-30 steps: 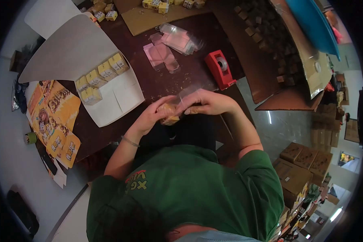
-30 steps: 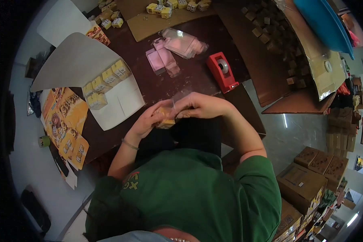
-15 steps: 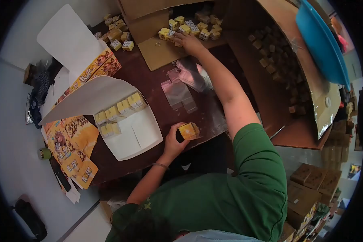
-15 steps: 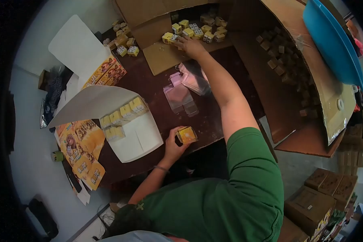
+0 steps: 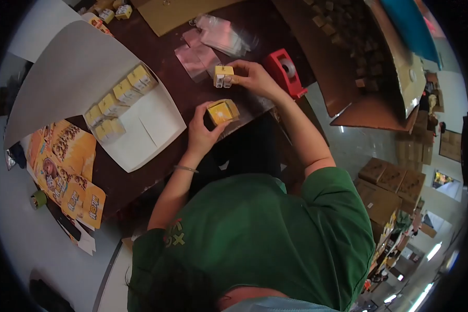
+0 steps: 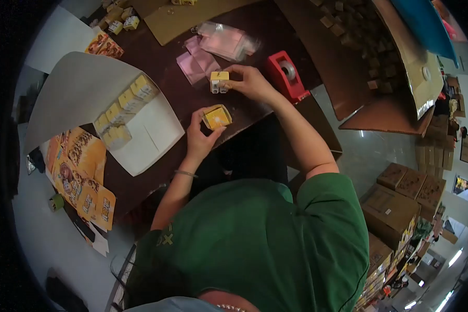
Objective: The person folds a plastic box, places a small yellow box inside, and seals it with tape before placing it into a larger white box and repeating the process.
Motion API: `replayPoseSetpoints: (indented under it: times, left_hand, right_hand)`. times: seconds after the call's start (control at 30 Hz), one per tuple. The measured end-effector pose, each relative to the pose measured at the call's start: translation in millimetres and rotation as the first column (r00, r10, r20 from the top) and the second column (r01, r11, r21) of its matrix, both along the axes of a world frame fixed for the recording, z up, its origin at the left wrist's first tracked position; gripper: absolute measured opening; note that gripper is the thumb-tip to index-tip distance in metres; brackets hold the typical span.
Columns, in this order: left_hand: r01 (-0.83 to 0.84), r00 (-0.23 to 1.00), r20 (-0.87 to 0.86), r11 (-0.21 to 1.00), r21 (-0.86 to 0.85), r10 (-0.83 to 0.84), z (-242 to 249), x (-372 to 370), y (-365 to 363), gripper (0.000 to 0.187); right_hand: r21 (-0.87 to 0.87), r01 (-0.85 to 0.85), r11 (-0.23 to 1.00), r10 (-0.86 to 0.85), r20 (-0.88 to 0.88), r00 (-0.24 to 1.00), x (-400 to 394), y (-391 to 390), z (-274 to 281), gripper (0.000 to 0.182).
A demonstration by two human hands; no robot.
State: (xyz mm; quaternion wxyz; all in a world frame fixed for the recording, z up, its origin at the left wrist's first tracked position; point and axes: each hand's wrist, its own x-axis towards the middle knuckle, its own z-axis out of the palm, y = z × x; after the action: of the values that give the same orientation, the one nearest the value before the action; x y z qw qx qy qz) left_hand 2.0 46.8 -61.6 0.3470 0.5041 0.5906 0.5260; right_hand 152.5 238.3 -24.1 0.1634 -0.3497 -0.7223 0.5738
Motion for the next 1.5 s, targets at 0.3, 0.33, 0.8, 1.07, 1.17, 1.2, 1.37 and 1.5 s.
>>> replayPoseSetpoints:
  times: [0.3, 0.33, 0.8, 1.07, 1.17, 1.2, 1.37, 1.5]
  left_hand:
    - [0.019, 0.999, -0.035, 1.0, 0.0, -0.019, -3.6, -0.1, -9.1, 0.059]
    - [0.033, 0.999, -0.028, 0.999, -0.019, -0.034, -3.3, -1.1, -9.6, 0.059]
    - [0.034, 0.998, -0.057, 0.998, -0.047, -0.037, 2.9, -3.9, -7.1, 0.06]
    - [0.216, 0.843, 0.49, 0.974, 0.073, -0.223, -3.7, -18.8, -9.1, 0.064]
    - [0.194, 0.785, 0.601, 0.981, -0.01, -0.15, 22.3, -8.2, 1.1, 0.049]
    - [0.169, 0.838, 0.534, 0.984, -0.06, -0.111, 23.0, -3.3, 4.6, 0.046]
    - [0.226, 0.895, 0.402, 0.974, -0.034, -0.194, 22.7, -10.6, 7.0, 0.041]
    - [0.221, 0.862, 0.476, 0.974, -0.045, -0.174, 22.1, -10.3, 4.2, 0.039]
  right_hand:
    - [0.739, -0.049, 0.672, 0.012, 0.055, 0.998, 3.7, -48.1, 1.8, 0.055]
    - [0.689, -0.11, 0.717, 0.083, 0.073, 0.994, 0.2, -43.1, 1.7, 0.053]
    - [0.307, 0.13, 0.943, -0.086, -0.152, 0.985, 19.1, -101.7, 56.6, 0.043]
    - [-0.077, 0.203, 0.976, -0.216, -0.219, 0.952, -3.7, -108.0, 8.2, 0.022]
    - [-0.014, 0.222, 0.975, -0.219, -0.237, 0.947, -1.7, -112.4, 1.3, 0.021]
    - [0.03, 0.218, 0.976, -0.202, -0.263, 0.943, -0.2, -111.8, -1.4, 0.022]
    - [0.689, 0.09, 0.72, 0.166, -0.297, 0.94, 26.1, -136.8, 39.9, 0.035]
    - [0.554, 0.176, 0.814, 0.033, -0.347, 0.937, 21.3, -136.6, 48.6, 0.038]
